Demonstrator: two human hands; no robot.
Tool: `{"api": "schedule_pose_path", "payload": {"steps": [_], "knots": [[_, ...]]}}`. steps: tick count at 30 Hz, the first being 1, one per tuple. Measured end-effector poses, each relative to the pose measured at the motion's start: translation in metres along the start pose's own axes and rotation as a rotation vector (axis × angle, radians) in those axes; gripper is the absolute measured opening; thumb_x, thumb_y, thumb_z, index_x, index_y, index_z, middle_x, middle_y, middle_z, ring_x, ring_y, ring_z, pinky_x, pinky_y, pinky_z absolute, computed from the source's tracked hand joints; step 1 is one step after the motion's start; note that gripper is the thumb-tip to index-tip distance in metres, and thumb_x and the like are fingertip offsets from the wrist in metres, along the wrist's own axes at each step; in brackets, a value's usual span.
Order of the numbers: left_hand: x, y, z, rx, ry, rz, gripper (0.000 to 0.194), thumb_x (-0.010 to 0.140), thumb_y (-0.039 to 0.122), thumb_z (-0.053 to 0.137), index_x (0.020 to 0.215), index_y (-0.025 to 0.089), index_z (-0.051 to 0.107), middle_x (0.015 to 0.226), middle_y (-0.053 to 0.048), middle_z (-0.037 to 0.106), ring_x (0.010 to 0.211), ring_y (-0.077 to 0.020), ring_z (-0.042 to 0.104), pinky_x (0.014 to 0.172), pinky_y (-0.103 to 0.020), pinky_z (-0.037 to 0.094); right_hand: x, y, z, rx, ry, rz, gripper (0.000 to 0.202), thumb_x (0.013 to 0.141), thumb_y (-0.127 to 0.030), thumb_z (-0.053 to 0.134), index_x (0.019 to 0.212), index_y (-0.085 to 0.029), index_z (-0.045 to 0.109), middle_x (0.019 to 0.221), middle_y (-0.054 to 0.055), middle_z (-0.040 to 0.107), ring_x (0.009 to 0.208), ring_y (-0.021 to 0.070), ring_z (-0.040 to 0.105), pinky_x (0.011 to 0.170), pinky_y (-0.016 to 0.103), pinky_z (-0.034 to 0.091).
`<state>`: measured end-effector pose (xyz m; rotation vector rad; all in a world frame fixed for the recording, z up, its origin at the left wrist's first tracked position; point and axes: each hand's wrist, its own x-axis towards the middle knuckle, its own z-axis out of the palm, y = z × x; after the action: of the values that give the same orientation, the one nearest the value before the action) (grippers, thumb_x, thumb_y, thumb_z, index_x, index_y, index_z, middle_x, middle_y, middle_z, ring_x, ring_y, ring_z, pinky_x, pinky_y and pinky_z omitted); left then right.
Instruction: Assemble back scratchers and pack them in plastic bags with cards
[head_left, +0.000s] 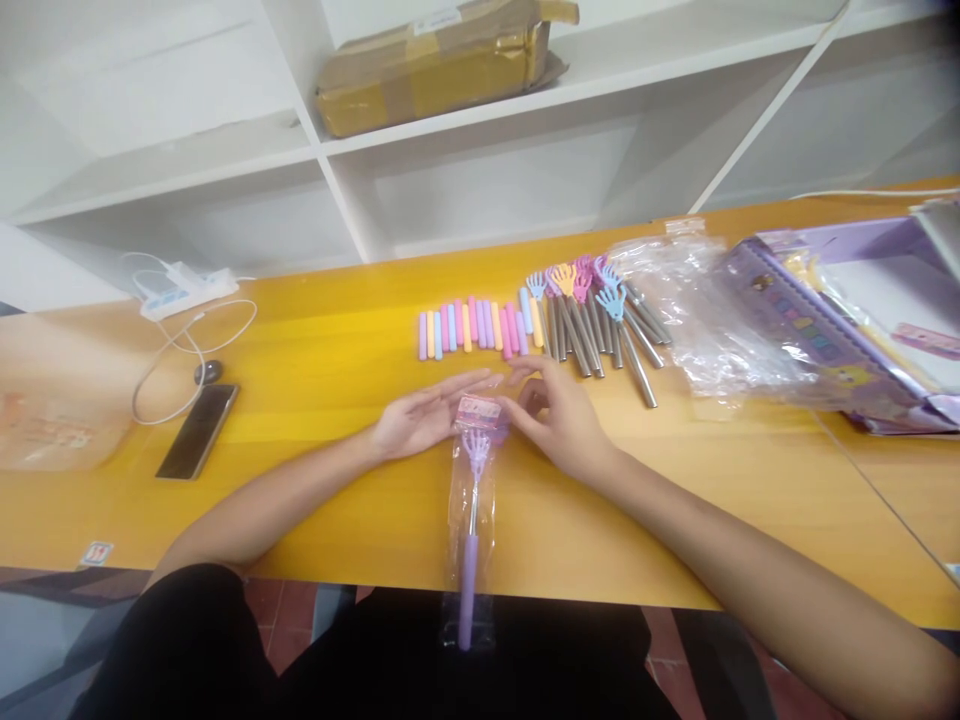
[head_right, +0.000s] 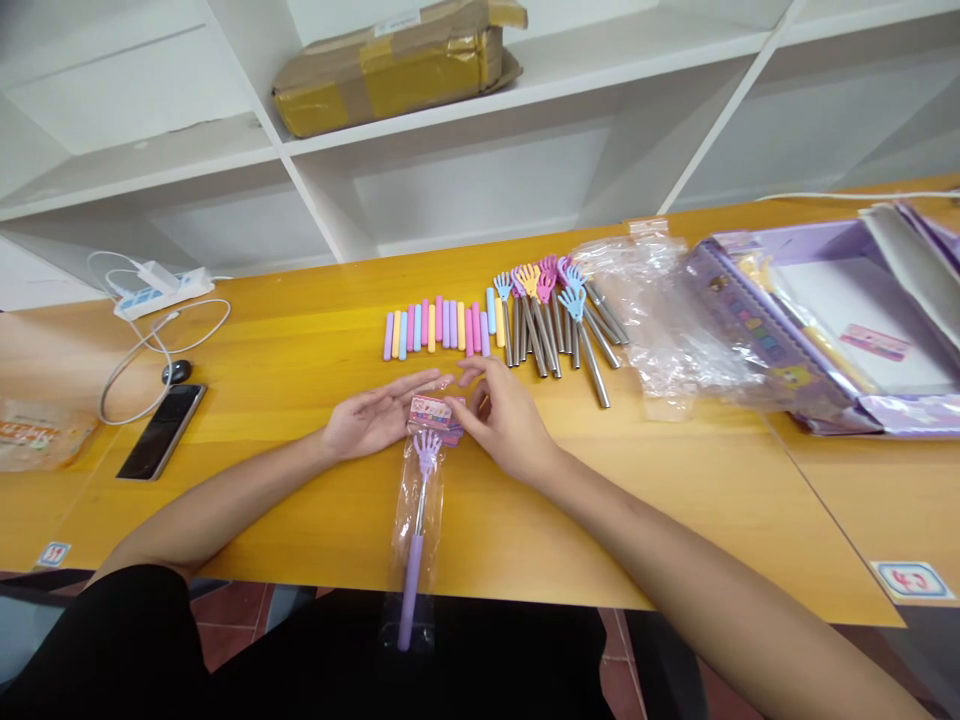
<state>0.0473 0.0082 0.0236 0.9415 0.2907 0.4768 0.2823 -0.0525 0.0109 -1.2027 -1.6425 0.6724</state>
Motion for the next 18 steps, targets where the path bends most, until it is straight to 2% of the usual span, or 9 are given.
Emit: {"api": "schedule_pose_path", "payload": {"steps": [4, 7, 10, 12, 14, 16, 18], "knots": [[0.000, 0.000, 0.001, 0.011, -0.022, 0.008, 0.058, 0.097, 0.047, 0.060, 0.151, 0.026, 0.061, 0.169, -0.010, 0.044, 0.159, -0.0372, 0.036, 0.125, -0.055, 0.037, 0.004, 0.001, 0.001, -0.023, 0.029, 0.001, 0.026, 0.099, -0.041, 0.067, 0.117, -0.022, 0.066, 0.101, 0.005, 0.066, 0.067, 0.0133, 0.061, 0.061, 0.030, 0.053], [0.000, -0.002, 0.000, 0.029, -0.018, 0.056, 0.058, 0.091, 0.037, 0.073, 0.147, 0.034, 0.063, 0.164, -0.009, 0.051, 0.153, -0.0365, 0.046, 0.122, -0.055, 0.041, 0.005, -0.001, -0.002, 0.010, 0.051, 0.003, 0.018, 0.100, -0.039, 0.065, 0.104, -0.022, 0.070, 0.094, 0.004, 0.067, 0.069, 0.0133, 0.061, 0.062, 0.029, 0.051], [-0.002, -0.006, -0.004, 0.091, 0.040, 0.097, 0.070, 0.089, 0.029, 0.080, 0.153, 0.042, 0.054, 0.163, -0.009, 0.052, 0.144, -0.0343, 0.057, 0.117, -0.054, 0.048, 0.005, -0.003, -0.005, 0.016, 0.086, -0.041, 0.015, 0.101, -0.036, 0.066, 0.102, -0.022, 0.070, 0.090, 0.003, 0.066, 0.067, 0.0127, 0.059, 0.061, 0.029, 0.050], [-0.002, -0.010, -0.007, 0.171, 0.082, 0.072, 0.073, 0.090, 0.029, 0.081, 0.156, 0.038, 0.051, 0.153, -0.013, 0.061, 0.134, -0.0313, 0.066, 0.114, -0.051, 0.051, 0.003, -0.005, -0.006, -0.006, 0.060, -0.111, 0.013, 0.102, -0.033, 0.064, 0.102, -0.023, 0.072, 0.089, 0.003, 0.064, 0.069, 0.0133, 0.059, 0.061, 0.029, 0.049], [-0.003, -0.013, -0.010, 0.266, 0.109, 0.035, 0.064, 0.090, 0.029, 0.082, 0.150, 0.028, 0.060, 0.139, -0.015, 0.071, 0.125, -0.0279, 0.072, 0.112, -0.045, 0.053, 0.001, -0.007, -0.006, -0.034, -0.009, -0.199, 0.012, 0.102, -0.028, 0.062, 0.105, -0.023, 0.073, 0.090, 0.003, 0.064, 0.073, 0.0137, 0.060, 0.063, 0.029, 0.050], [-0.003, -0.016, -0.012, 0.324, 0.121, 0.022, 0.051, 0.091, 0.031, 0.082, 0.138, 0.021, 0.069, 0.131, -0.016, 0.075, 0.120, -0.0257, 0.074, 0.110, -0.040, 0.054, -0.003, -0.009, -0.005, -0.060, -0.067, -0.287, 0.013, 0.102, -0.024, 0.061, 0.109, -0.023, 0.073, 0.091, 0.004, 0.063, 0.074, 0.0132, 0.059, 0.064, 0.029, 0.051], [-0.003, -0.016, -0.013, 0.324, 0.123, 0.030, 0.045, 0.091, 0.033, 0.082, 0.132, 0.018, 0.072, 0.129, -0.016, 0.076, 0.117, -0.0249, 0.075, 0.108, -0.039, 0.055, -0.006, -0.010, -0.004, -0.092, -0.090, -0.356, 0.014, 0.102, -0.020, 0.061, 0.111, -0.022, 0.072, 0.091, 0.003, 0.060, 0.074, 0.0127, 0.059, 0.065, 0.028, 0.051]]}}
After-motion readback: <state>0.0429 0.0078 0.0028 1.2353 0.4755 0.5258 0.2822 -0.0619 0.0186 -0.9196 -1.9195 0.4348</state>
